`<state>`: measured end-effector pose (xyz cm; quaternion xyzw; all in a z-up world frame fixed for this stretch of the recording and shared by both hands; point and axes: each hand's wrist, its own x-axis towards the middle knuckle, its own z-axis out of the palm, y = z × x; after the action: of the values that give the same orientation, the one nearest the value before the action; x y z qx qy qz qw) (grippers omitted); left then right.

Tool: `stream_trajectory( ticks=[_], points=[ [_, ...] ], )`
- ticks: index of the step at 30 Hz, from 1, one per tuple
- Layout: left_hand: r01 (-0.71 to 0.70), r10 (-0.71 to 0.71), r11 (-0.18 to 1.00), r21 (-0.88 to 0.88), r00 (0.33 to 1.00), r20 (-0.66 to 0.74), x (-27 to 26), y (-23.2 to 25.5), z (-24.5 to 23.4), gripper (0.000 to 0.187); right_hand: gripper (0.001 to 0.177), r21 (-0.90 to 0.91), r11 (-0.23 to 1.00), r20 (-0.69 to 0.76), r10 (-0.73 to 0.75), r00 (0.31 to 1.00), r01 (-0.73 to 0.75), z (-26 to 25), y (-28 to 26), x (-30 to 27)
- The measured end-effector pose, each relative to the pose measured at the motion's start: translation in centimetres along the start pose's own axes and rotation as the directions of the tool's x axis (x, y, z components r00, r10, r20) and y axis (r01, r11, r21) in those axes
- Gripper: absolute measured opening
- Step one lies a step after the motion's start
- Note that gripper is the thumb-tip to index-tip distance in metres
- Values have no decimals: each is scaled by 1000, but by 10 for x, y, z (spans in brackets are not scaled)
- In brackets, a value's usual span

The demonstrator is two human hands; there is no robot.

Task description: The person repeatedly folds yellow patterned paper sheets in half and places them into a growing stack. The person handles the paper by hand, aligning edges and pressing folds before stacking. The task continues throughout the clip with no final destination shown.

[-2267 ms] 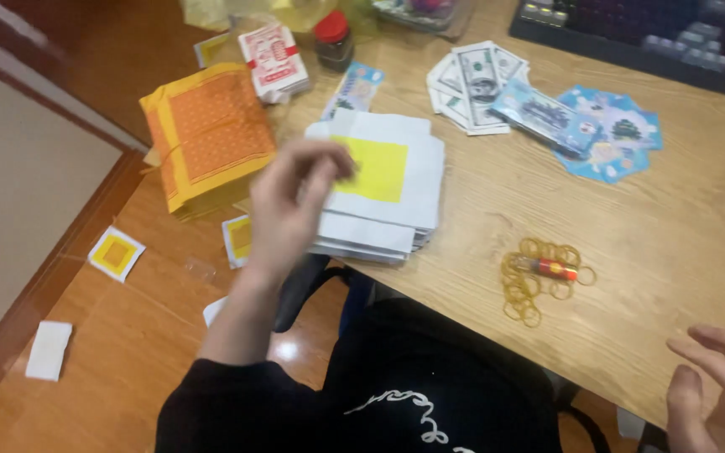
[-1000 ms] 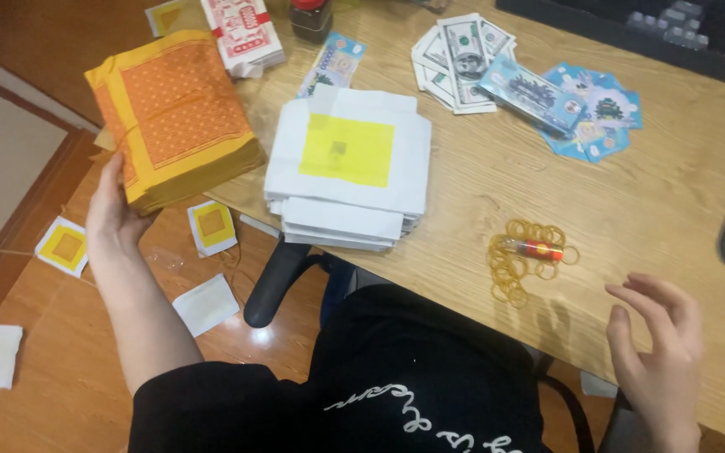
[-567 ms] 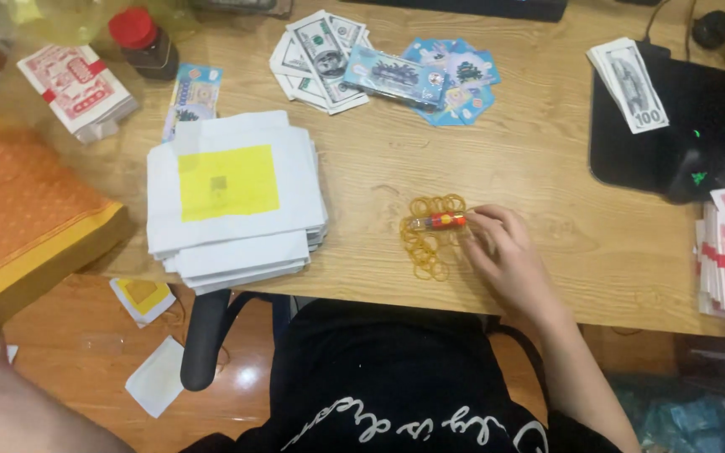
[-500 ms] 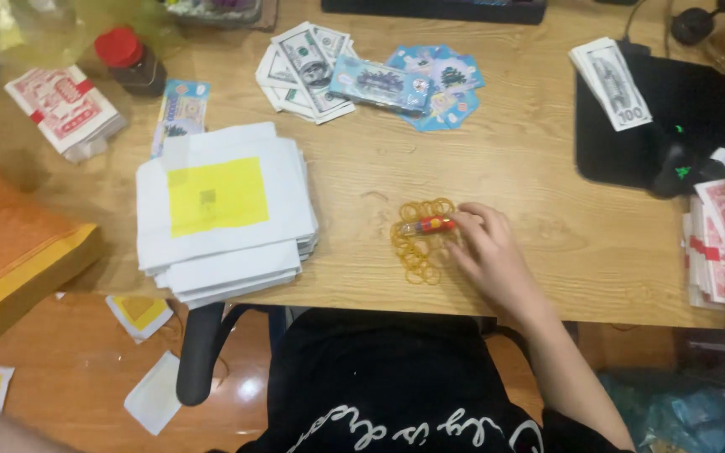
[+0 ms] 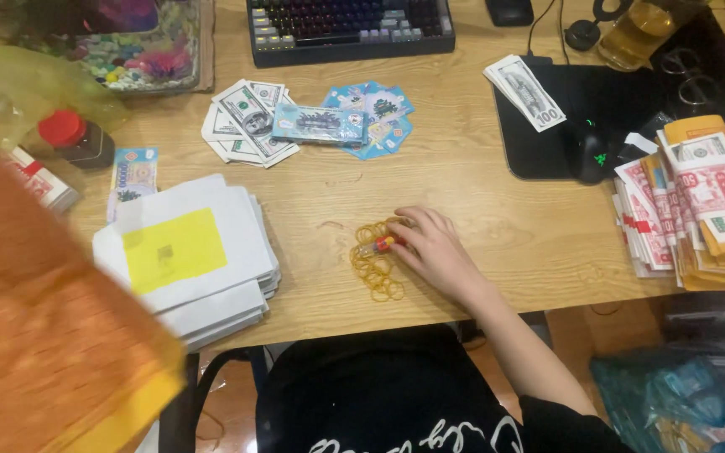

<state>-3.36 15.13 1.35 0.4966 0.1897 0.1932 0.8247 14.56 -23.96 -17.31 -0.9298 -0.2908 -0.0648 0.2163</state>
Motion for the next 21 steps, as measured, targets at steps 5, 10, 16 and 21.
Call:
stream_trajectory(
  ticks=[5,10,16,21],
  points=[
    [-52,56,997,-57,996,75,12,-91,-3,49,24,-81,994,7,-76,997,76,-6,-12,7],
    [-12,30,991,-134,991,128,43,-173,4,48,20,-72,990,-116,-128,985,121,14,10,5],
    [215,-141,926,-311,959,244,31,-168,75,34,50,265,946,141,152,978,-185,-39,-45,7],
    [246,-134,904,-349,940,315,35,-186,83,27,53,536,593,310,525,793,-602,2,-2,7]
  ],
)
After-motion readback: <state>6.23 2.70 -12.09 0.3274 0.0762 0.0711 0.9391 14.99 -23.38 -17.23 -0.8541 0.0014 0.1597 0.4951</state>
